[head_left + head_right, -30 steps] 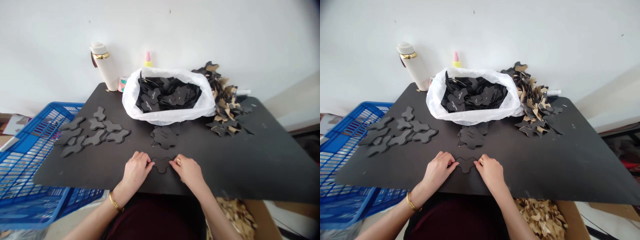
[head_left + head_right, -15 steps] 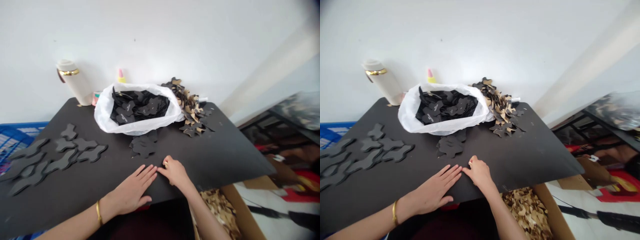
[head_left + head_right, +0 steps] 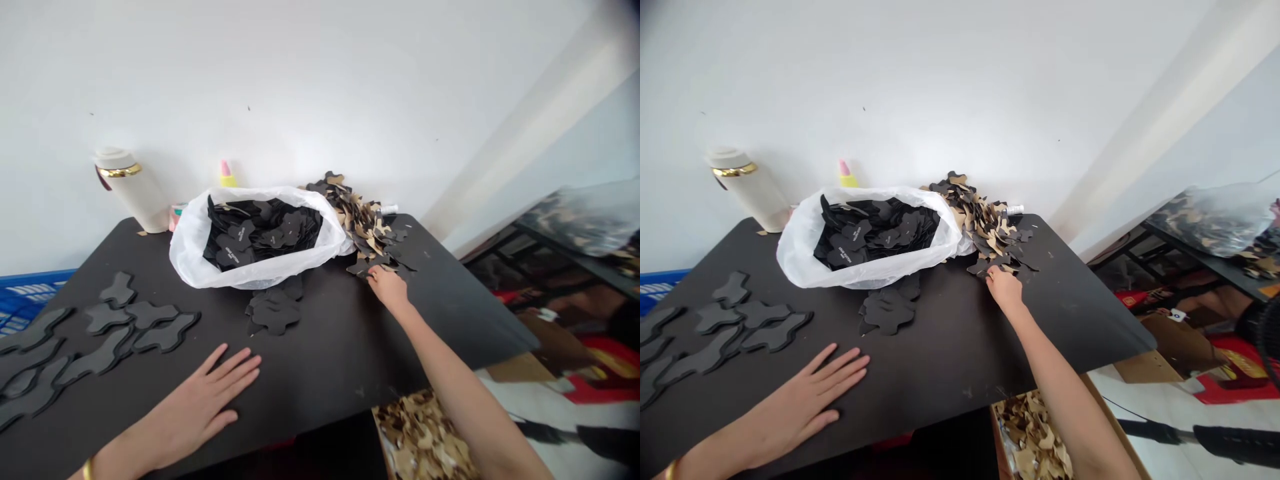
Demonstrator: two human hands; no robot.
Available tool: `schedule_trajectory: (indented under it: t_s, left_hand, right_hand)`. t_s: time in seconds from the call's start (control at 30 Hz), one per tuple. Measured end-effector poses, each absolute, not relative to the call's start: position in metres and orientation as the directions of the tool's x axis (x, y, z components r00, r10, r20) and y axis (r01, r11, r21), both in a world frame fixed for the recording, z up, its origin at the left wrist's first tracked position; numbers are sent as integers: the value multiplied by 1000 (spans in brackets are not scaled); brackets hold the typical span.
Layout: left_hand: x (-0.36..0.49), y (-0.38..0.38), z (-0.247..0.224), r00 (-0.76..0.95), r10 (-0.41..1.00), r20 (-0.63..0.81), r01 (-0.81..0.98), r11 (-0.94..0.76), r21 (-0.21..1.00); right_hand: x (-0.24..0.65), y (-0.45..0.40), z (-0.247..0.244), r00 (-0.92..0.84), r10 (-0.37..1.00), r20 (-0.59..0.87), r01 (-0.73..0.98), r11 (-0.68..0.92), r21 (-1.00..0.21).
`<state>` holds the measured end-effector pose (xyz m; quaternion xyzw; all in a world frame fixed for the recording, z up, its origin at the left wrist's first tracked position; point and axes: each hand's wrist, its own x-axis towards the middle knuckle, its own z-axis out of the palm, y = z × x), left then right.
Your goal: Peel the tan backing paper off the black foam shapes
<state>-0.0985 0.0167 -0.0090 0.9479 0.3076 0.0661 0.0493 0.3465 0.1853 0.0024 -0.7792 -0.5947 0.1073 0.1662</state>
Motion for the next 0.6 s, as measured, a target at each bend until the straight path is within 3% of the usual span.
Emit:
schedule_trajectory:
  t_s: [0.1, 0.2, 0.23, 0.3, 0.37, 0.4, 0.47, 0.53, 0.6]
  left_hand:
    - [-135, 22, -13, 734, 661, 155, 663, -747, 50]
    - [-130, 21, -7, 612, 738, 282, 749, -656, 91]
    - [-116, 19, -2, 536, 774, 337, 776, -609, 165]
    - [-75, 15, 8, 280, 858, 430, 774, -467, 428]
    - [-28, 13, 16, 90, 956, 279, 609, -274, 744]
    - [-7, 14, 19, 53, 989, 138, 475, -146, 868]
    - [22, 17, 21, 61, 996, -64, 217, 50, 975]
    - [30, 20, 19, 73, 988, -139, 101, 132, 986]
    - [24, 20, 17, 61, 992, -110, 117, 102, 988]
  right_hand:
    - [337, 163, 4, 250, 968, 32, 858, -206, -471]
    - [310, 125, 1, 216, 973, -75, 584, -190, -789]
    - [297, 110, -1, 188, 973, -132, 403, -199, -893]
    - [265, 81, -5, 114, 969, -221, 84, -231, -969]
    - [233, 55, -8, 66, 965, -253, -40, -251, -967]
    - [220, 44, -9, 50, 967, -250, -39, -249, -968]
    - [201, 28, -7, 10, 974, -224, 51, -225, -973]
    - [195, 20, -1, -41, 984, -173, 205, -161, -965]
    - [199, 18, 9, -63, 993, -102, 347, -74, -935]
